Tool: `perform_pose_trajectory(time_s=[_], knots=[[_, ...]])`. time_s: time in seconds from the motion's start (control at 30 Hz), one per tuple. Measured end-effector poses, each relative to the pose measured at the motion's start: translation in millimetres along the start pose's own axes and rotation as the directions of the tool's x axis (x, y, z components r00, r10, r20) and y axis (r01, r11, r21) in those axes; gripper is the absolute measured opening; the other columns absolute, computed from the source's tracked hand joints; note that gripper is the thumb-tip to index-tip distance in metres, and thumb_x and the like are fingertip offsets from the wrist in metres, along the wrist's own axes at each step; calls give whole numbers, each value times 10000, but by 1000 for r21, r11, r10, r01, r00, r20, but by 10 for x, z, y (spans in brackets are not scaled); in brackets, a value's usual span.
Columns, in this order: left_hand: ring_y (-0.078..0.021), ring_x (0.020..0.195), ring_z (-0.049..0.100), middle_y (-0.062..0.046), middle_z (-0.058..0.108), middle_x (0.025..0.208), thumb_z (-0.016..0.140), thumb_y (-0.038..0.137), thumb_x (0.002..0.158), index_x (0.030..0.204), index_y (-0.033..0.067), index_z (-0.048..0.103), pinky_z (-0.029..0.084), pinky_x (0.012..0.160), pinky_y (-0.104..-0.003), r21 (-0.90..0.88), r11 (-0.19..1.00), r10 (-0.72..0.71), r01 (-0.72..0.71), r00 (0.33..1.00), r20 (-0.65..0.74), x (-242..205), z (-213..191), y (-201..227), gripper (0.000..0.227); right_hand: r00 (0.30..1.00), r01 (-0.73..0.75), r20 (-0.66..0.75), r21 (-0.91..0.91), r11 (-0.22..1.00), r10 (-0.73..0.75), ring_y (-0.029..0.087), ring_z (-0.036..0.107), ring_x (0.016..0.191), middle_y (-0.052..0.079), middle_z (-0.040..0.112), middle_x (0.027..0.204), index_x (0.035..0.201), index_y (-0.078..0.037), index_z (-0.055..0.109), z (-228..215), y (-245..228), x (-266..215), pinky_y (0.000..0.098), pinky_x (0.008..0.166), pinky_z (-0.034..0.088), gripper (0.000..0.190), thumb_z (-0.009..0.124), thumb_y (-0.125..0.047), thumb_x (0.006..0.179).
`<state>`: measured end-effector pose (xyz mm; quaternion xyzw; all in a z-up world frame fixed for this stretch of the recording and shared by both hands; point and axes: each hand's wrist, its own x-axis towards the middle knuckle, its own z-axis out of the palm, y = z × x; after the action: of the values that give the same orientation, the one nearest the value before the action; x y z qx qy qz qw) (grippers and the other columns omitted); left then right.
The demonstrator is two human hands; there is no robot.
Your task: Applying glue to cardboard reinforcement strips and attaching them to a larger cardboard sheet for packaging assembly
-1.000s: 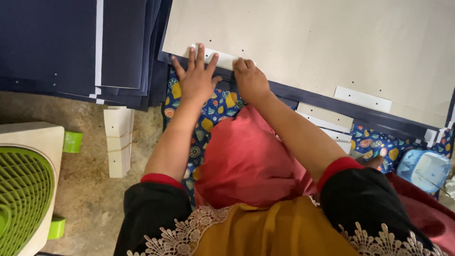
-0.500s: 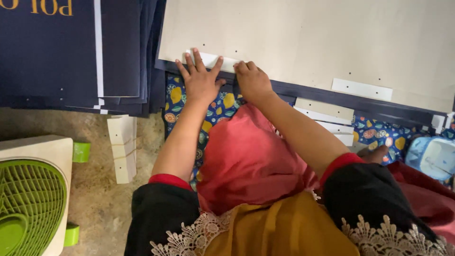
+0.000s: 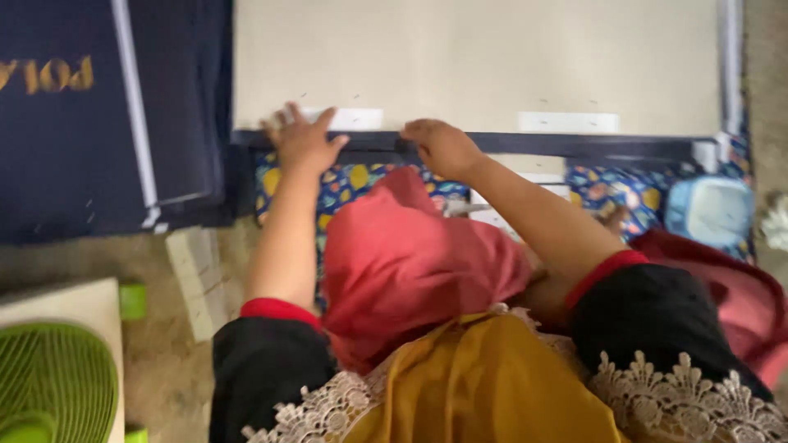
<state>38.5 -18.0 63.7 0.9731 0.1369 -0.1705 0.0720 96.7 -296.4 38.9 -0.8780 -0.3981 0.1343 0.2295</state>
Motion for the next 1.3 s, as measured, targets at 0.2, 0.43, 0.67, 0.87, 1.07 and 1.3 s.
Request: perform_pose_trajectory(time_s=[0.2,0.43,0.67,0.87,1.07,1.3], knots=[[-522,1515,291,-335,328,1639,600,561,983,1650,337,331,118,1148,-758,24,998,-65,64,995,74,-144,-382,222,753,886,-356,331,40,934,323,475,640,1211,218,731,1242,1318,-106,714,-782,1029,-1643,589,1048,491,400,612,-266,966],[-514,1499,232,-292,201,1661,627,570,886,1596,243,347,46,1102,-794,52,984,175,-173,984,-26,84,-521,1086,830,674,-692,195,-170,701,713,361,613,1285,169,641,1419,1373,-197,719,-1890,1930,-2991,458,1026,472,476,485,-298,970],[-440,1505,259,-179,304,1655,618,546,930,1586,222,376,167,1150,-716,138,864,485,-484,874,27,-21,-232,2878,771,677,-736,34,29,676,736,223,559,745,71,604,796,755,-120,562,-1456,3012,-3263,451,730,430,224,509,-235,939],[-420,1524,236,-162,224,1684,661,538,904,1575,230,379,229,1158,-678,22,833,553,-553,833,7,-270,532,3737,790,614,-785,-64,-151,601,786,410,640,1187,158,718,1264,1215,-180,787,-1338,3977,-3219,513,948,529,427,499,-260,911],[-390,1571,119,-173,123,1717,651,551,910,1629,190,276,183,1165,-697,57,869,494,-492,869,-22,-46,721,3611,888,269,-907,-270,251,337,925,437,607,1199,214,588,1375,1297,-163,715,-1583,4099,-3225,528,1011,497,478,557,-287,863],[-388,1497,305,-138,363,1633,791,509,826,1577,176,385,301,1105,-672,77,856,518,-512,845,-134,181,911,3475,916,242,-933,-249,206,295,938,463,646,1076,205,645,1233,1254,-97,712,-1582,4127,-3148,607,811,571,529,723,-478,886]])
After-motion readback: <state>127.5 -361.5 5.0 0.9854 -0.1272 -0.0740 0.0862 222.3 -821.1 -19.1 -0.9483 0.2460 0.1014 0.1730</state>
